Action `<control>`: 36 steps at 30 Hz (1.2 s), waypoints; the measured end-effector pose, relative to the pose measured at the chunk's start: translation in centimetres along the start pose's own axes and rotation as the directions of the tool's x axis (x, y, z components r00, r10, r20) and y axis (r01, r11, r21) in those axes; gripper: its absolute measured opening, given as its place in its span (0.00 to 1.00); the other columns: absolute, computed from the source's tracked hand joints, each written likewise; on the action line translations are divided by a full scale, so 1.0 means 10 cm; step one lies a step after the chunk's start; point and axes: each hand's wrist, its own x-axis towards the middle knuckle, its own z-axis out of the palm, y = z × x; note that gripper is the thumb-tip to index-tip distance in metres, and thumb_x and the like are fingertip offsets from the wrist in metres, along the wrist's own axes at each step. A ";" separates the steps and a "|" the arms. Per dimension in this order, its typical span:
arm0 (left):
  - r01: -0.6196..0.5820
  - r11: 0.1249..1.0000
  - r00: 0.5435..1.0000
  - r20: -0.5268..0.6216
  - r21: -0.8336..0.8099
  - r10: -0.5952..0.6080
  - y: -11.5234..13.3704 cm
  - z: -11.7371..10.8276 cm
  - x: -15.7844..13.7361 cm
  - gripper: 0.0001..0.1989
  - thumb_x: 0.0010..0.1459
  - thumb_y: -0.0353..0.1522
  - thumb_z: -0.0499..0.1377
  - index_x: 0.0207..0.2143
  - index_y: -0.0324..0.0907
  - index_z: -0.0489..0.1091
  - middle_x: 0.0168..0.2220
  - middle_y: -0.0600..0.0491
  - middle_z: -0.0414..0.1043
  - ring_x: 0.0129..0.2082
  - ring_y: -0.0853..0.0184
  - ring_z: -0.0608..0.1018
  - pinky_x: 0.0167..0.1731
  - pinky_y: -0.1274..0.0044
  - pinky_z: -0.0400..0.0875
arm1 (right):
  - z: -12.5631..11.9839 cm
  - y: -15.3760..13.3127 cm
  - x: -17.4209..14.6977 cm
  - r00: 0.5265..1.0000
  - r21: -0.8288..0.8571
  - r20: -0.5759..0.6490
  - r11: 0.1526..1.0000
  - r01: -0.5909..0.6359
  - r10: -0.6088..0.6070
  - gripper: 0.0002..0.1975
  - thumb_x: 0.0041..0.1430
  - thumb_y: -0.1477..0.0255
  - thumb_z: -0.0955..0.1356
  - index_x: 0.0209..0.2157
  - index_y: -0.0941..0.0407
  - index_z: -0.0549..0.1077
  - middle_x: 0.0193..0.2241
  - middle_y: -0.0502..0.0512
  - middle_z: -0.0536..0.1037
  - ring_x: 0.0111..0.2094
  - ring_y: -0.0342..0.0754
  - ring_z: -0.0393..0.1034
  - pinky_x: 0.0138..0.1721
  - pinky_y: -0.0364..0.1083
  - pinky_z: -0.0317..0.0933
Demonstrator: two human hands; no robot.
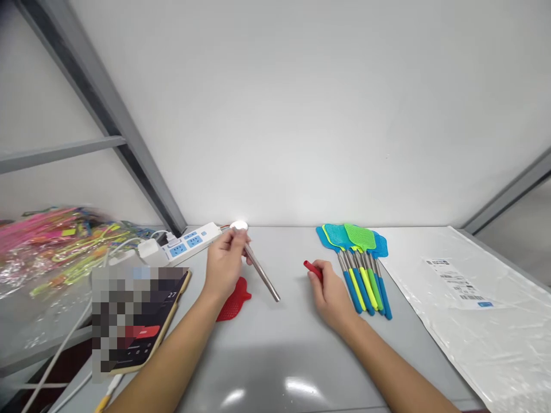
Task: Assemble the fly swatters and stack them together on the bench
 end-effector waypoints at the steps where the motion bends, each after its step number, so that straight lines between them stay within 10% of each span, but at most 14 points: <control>1: 0.024 0.995 0.997 -0.068 -0.095 -0.031 0.02 0.03 -0.01 0.19 0.66 0.47 0.47 0.31 0.43 0.61 0.21 0.60 0.61 0.17 0.74 0.69 0.20 0.81 0.66 | -0.01 -0.02 -0.02 0.999 0.026 0.032 1.000 0.001 -0.002 0.11 0.69 0.65 0.56 0.43 0.54 0.63 0.30 0.52 0.75 0.28 0.47 0.70 0.29 0.45 0.62; 5: -0.014 0.884 0.937 -0.315 -0.468 -0.152 0.10 0.18 -0.05 0.17 0.65 0.47 0.50 0.31 0.44 0.60 0.22 0.61 0.58 0.14 0.75 0.66 0.14 0.82 0.61 | -0.04 -0.13 -0.10 0.956 0.151 0.283 0.988 0.033 -0.075 0.12 0.69 0.63 0.56 0.33 0.52 0.64 0.24 0.47 0.71 0.24 0.45 0.66 0.28 0.44 0.58; 11: -0.009 0.884 0.900 -0.389 -0.468 -0.197 0.09 0.36 -0.11 0.19 0.65 0.49 0.48 0.28 0.46 0.55 0.18 0.63 0.53 0.10 0.76 0.60 0.09 0.84 0.54 | 0.00 -0.28 -0.17 0.903 0.266 0.426 0.962 -0.058 -0.063 0.13 0.69 0.62 0.56 0.31 0.51 0.60 0.22 0.46 0.67 0.22 0.45 0.60 0.25 0.43 0.52; 26: -0.050 0.881 0.971 -0.228 -0.471 -0.067 -0.07 0.66 0.07 0.20 0.67 0.47 0.44 0.27 0.45 0.53 0.19 0.61 0.52 0.16 0.74 0.57 0.16 0.81 0.54 | 0.06 -0.30 -0.20 0.910 0.405 0.414 0.890 -0.208 0.024 0.16 0.68 0.58 0.57 0.32 0.53 0.64 0.22 0.46 0.63 0.25 0.45 0.58 0.28 0.44 0.50; 36: 0.036 0.874 0.990 0.137 -0.485 0.036 0.08 1.20 -0.03 0.22 0.65 0.47 0.48 0.24 0.42 0.59 0.21 0.57 0.63 0.21 0.72 0.65 0.25 0.78 0.61 | 0.15 -0.16 -0.19 0.898 0.751 0.406 0.497 -0.434 0.171 0.17 0.66 0.53 0.59 0.34 0.53 0.63 0.18 0.40 0.48 0.18 0.40 0.40 0.19 0.42 0.37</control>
